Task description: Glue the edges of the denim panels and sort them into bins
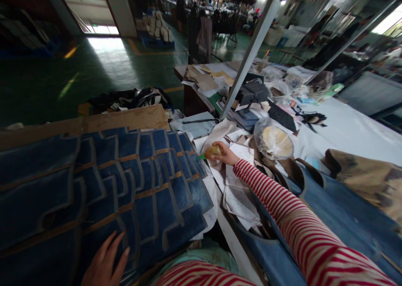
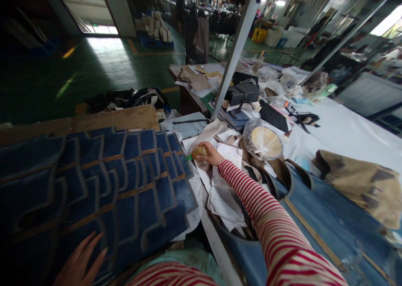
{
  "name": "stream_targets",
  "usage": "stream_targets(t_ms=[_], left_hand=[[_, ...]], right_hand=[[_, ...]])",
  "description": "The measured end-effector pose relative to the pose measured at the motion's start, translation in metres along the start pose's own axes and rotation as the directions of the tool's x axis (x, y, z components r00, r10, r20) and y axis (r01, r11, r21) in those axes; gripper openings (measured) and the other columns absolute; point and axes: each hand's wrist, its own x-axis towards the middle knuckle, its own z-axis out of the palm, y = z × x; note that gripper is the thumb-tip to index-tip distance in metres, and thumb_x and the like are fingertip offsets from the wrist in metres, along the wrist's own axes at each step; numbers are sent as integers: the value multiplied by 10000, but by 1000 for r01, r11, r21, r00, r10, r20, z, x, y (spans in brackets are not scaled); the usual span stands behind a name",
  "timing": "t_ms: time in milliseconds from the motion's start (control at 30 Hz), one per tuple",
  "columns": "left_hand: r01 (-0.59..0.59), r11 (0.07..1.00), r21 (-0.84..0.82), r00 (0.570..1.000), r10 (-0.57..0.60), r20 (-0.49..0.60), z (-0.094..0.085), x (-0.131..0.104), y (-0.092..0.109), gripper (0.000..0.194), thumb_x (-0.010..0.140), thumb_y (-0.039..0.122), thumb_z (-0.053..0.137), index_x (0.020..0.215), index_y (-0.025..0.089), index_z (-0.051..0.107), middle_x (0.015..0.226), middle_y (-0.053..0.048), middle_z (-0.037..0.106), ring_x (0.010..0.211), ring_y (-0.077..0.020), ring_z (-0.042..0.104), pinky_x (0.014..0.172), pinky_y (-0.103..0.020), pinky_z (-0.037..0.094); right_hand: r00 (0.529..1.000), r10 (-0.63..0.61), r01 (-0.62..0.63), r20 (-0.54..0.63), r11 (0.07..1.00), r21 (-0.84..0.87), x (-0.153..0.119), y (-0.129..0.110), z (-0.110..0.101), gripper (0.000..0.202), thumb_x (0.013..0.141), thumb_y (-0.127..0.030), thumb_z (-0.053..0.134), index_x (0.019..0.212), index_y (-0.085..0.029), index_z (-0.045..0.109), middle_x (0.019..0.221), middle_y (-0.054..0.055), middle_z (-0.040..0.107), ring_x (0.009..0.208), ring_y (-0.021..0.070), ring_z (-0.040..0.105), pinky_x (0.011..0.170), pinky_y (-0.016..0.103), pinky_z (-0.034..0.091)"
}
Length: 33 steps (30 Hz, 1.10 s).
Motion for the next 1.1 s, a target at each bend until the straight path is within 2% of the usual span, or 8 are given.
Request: stream_targets(t_ms=[100,267,333,433,600,800,967,1100], left_hand=[[17,999,27,1000,-17,0,3,-2,-2,410,788,460,384,1120,247,495,1197,-62,526,1110,-230,508,910,-398,450],[10,1000,15,1000,-10,-8,7,-2,-5,415,786,464,392,1121,240,493,1202,-67,524,1112,-227,508,918,-387,449],[10,1000,14,1000,-10,-6,8,-2,-7,417,785,461,398,1129,243,486,1210,-70,517,1119,-228,502,917,-390,449],[13,1000,17,1000,-14,14,9,-3,-7,412,789,447,401,1142,246,477,1222,-69,507,1129,-226,494,923,-395,443],[23,999,29,1000,-24,19,7,-3,-7,448,795,472,378,1139,208,492,1200,-93,516,1117,-234,503,917,-400,450],[57,998,13,998,-57,26,6,-3,-5,459,801,482,355,1144,213,498,1210,-83,511,1122,-226,501,929,-392,445],[42,999,1,999,-42,27,7,-3,-5,449,802,475,362,1150,222,488,1216,-81,504,1127,-226,496,926,-399,448],[26,1000,2,1000,-26,11,9,-4,-7,431,797,458,392,1147,225,486,1215,-78,508,1132,-222,493,932,-393,445]], right_hand=[[999,-23,24,26,1000,-13,0,-5,-5,507,652,-362,671,1068,-213,423,1053,57,451,978,201,479,878,371,401],[962,61,-82,266,994,68,-21,-20,-20,515,652,-356,675,1069,-209,410,961,36,491,876,177,524,785,344,451],[950,80,-109,302,991,79,-25,-22,-21,524,655,-356,674,1077,-213,400,951,30,498,854,170,532,762,334,462],[975,47,-53,216,998,24,-17,-18,-17,514,670,-360,661,1091,-218,402,993,39,489,885,176,524,801,349,452],[989,-131,138,67,985,-108,15,-11,-6,483,678,-359,650,1081,-215,425,1068,70,460,1013,218,473,910,393,387],[975,-216,220,40,961,-166,26,-15,-4,485,697,-392,631,1101,-218,426,1076,77,458,1030,227,460,927,402,366],[975,-217,222,45,961,-164,24,-17,-6,501,702,-396,630,1120,-220,416,1108,84,450,1054,228,457,936,401,364],[977,-210,212,33,958,-194,35,-15,-1,494,694,-394,637,1105,-220,422,1096,87,461,1051,237,453,937,416,359]])
